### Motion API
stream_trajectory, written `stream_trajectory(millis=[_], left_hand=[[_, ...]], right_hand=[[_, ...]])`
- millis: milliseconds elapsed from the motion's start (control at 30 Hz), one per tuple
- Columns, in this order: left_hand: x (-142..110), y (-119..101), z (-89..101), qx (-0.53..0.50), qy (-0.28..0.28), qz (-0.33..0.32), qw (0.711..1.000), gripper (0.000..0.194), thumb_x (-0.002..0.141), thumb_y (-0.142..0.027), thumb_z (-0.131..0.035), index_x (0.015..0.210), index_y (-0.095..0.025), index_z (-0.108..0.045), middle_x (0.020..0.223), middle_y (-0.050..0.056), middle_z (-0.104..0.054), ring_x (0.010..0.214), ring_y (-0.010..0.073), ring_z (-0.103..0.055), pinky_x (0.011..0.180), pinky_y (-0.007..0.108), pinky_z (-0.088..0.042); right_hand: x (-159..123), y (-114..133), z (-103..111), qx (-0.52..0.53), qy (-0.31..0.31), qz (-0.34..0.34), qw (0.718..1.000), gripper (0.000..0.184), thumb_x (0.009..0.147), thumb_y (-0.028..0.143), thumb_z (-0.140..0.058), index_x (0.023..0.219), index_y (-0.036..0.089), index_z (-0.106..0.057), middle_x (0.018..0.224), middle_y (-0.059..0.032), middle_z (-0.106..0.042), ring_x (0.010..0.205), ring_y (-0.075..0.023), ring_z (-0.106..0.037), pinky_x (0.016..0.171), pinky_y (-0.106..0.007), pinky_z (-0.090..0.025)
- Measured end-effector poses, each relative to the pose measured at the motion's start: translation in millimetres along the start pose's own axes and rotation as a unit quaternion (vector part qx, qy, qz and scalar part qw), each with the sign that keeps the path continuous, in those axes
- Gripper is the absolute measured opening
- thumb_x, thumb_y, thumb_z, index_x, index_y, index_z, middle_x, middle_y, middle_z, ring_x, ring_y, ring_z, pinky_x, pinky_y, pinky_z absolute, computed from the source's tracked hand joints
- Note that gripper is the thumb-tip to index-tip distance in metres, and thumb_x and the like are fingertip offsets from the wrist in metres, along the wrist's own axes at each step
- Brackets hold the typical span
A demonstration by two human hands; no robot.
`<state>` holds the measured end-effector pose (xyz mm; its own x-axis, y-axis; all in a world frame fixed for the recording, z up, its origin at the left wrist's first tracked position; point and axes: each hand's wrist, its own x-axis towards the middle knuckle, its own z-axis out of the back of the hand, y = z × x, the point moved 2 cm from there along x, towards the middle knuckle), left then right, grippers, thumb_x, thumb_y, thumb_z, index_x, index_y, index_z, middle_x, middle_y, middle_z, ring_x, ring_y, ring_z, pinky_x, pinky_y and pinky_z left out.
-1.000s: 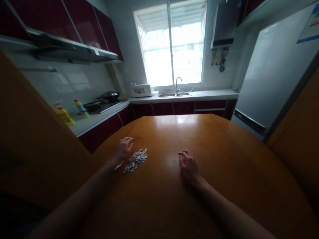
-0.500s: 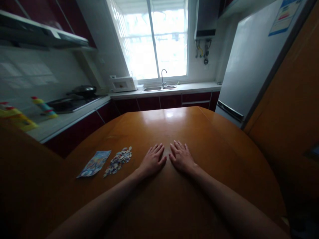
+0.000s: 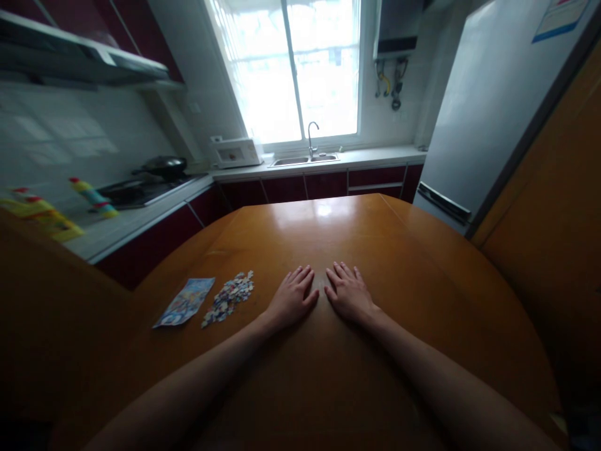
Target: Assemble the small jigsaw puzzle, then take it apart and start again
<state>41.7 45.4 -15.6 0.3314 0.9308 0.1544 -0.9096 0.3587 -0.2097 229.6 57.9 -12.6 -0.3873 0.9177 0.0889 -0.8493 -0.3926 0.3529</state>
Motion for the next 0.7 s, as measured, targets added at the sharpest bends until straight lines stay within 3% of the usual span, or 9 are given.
stream_trajectory(millis=[167, 267, 400, 500, 600, 700], left_hand=[[-3, -4, 3.4, -0.033, -0.005, 0.008, 0.999, 0.059, 0.097, -0.045, -0.046, 0.148, -0.014, -0.047, 0.157, 0.013, -0.040, 0.149, 0.0306, -0.031, 0.123, 0.048, -0.025], [-2, 7, 20.6, -0.080, -0.032, 0.018, 0.996, 0.056, 0.096, -0.040, -0.048, 0.144, -0.010, -0.052, 0.153, 0.014, -0.046, 0.146, 0.0269, -0.037, 0.123, 0.040, -0.030], [-6, 57, 59.8, -0.093, -0.072, 0.065, 0.991, 0.057, 0.096, -0.044, -0.044, 0.141, -0.009, -0.055, 0.145, 0.014, -0.055, 0.138, 0.0249, -0.049, 0.119, 0.038, -0.036], [-27, 107, 83.5, -0.088, -0.086, 0.106, 0.987, 0.060, 0.097, -0.048, -0.036, 0.138, -0.010, -0.057, 0.146, 0.014, -0.055, 0.138, 0.0256, -0.050, 0.118, 0.040, -0.037], [-58, 145, 89.8, -0.086, -0.081, 0.138, 0.983, 0.068, 0.097, -0.053, -0.029, 0.135, -0.006, -0.060, 0.142, 0.016, -0.058, 0.134, 0.0272, -0.054, 0.115, 0.041, -0.041], [-78, 162, 81.7, -0.082, -0.075, 0.146, 0.983, 0.070, 0.097, -0.056, -0.026, 0.136, -0.009, -0.060, 0.146, 0.012, -0.054, 0.139, 0.0260, -0.048, 0.118, 0.041, -0.037]], right_hand=[[0, 1, 0, -0.004, 0.003, -0.001, 1.000, 0.059, 0.100, 0.046, -0.038, 0.152, 0.020, -0.043, 0.163, -0.0096, -0.029, 0.152, -0.0265, -0.021, 0.123, -0.050, -0.010], [0, -1, -1, -0.008, 0.005, 0.001, 1.000, 0.059, 0.100, 0.046, -0.037, 0.152, 0.019, -0.043, 0.163, -0.0104, -0.030, 0.152, -0.0274, -0.022, 0.122, -0.051, -0.012], [2, -5, -6, -0.011, 0.005, 0.007, 1.000, 0.059, 0.100, 0.046, -0.038, 0.152, 0.019, -0.043, 0.163, -0.0111, -0.030, 0.152, -0.0279, -0.022, 0.122, -0.052, -0.013], [2, -7, -8, -0.010, -0.003, 0.011, 1.000, 0.059, 0.100, 0.046, -0.038, 0.152, 0.019, -0.044, 0.163, -0.0109, -0.031, 0.152, -0.0281, -0.022, 0.122, -0.053, -0.014], [2, -6, -8, -0.008, -0.008, 0.011, 1.000, 0.058, 0.099, 0.045, -0.040, 0.151, 0.020, -0.045, 0.162, -0.0109, -0.032, 0.151, -0.0284, -0.024, 0.121, -0.052, -0.014], [1, -3, -5, -0.006, -0.011, 0.011, 1.000, 0.058, 0.099, 0.045, -0.040, 0.150, 0.019, -0.046, 0.162, -0.0117, -0.033, 0.151, -0.0284, -0.025, 0.122, -0.052, -0.014]])
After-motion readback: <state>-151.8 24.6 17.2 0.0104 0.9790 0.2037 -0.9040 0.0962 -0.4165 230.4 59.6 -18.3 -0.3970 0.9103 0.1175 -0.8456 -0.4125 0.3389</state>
